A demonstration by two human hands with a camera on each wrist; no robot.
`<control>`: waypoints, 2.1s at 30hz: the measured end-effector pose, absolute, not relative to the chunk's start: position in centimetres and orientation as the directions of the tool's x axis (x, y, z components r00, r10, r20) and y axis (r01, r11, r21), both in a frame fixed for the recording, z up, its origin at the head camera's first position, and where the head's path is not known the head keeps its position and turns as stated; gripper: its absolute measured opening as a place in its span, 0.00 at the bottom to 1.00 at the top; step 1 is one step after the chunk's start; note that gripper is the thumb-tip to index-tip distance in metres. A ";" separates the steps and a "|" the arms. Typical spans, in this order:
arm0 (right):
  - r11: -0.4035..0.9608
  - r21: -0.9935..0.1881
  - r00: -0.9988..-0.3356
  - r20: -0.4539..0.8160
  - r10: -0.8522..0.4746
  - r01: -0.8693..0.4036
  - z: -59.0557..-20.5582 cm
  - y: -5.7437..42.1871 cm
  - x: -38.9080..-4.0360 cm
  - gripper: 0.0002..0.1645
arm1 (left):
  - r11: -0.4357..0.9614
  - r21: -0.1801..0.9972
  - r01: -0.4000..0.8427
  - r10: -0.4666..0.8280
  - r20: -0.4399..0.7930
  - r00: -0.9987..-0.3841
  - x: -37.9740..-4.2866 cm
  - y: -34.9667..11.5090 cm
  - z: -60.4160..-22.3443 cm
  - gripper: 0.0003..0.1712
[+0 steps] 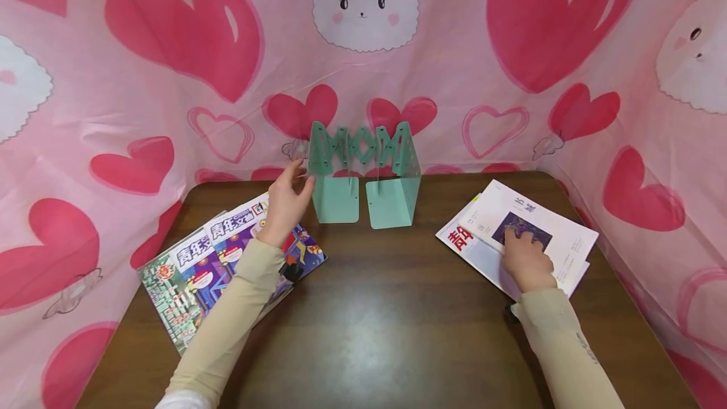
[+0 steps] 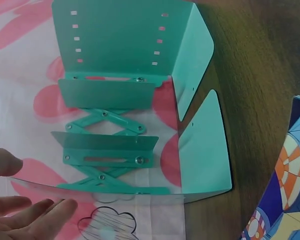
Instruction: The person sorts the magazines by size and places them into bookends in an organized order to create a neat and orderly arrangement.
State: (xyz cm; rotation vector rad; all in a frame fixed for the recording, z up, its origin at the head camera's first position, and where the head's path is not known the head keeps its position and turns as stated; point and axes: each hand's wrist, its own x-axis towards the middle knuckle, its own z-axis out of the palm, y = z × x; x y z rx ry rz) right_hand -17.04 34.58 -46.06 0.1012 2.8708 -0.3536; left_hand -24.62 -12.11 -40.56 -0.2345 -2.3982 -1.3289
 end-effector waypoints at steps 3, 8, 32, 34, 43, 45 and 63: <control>0.969 -0.224 -0.968 -0.246 0.047 0.104 -46.0 34.3 -16.9 0.37 | 0.545 0.767 0.339 -0.031 0.423 -0.906 -24.9 -12.0 -40.6 0.28; 0.976 -0.202 -0.973 -0.229 0.029 0.077 -45.9 33.9 -17.0 0.31 | 0.560 0.754 0.343 -0.028 0.431 -0.902 -25.2 -11.8 -40.8 0.24; 0.987 -0.136 -0.996 0.006 0.086 0.085 -47.3 33.0 -16.9 0.17 | 0.531 0.764 0.366 -0.051 0.460 -0.886 -25.0 -11.4 -41.2 0.23; 0.988 -0.136 -0.997 0.023 0.073 0.069 -47.3 33.2 -16.8 0.17 | 0.533 0.762 0.367 -0.056 0.464 -0.884 -25.0 -11.4 -41.2 0.23; 0.988 -0.153 -0.993 0.115 0.009 -0.009 -46.6 33.9 -15.9 0.19 | 0.516 0.785 0.343 -0.077 0.442 -0.894 -24.9 -11.6 -41.3 0.24; 0.987 -0.159 -0.992 0.123 0.007 -0.012 -46.4 34.1 -15.6 0.21 | 0.515 0.787 0.339 -0.083 0.439 -0.894 -24.9 -11.7 -41.4 0.24; 0.951 -0.290 -0.930 0.369 0.003 -0.112 -43.5 33.8 -12.6 0.34 | 0.499 0.794 0.348 -0.084 0.444 -0.892 -25.0 -11.7 -41.5 0.23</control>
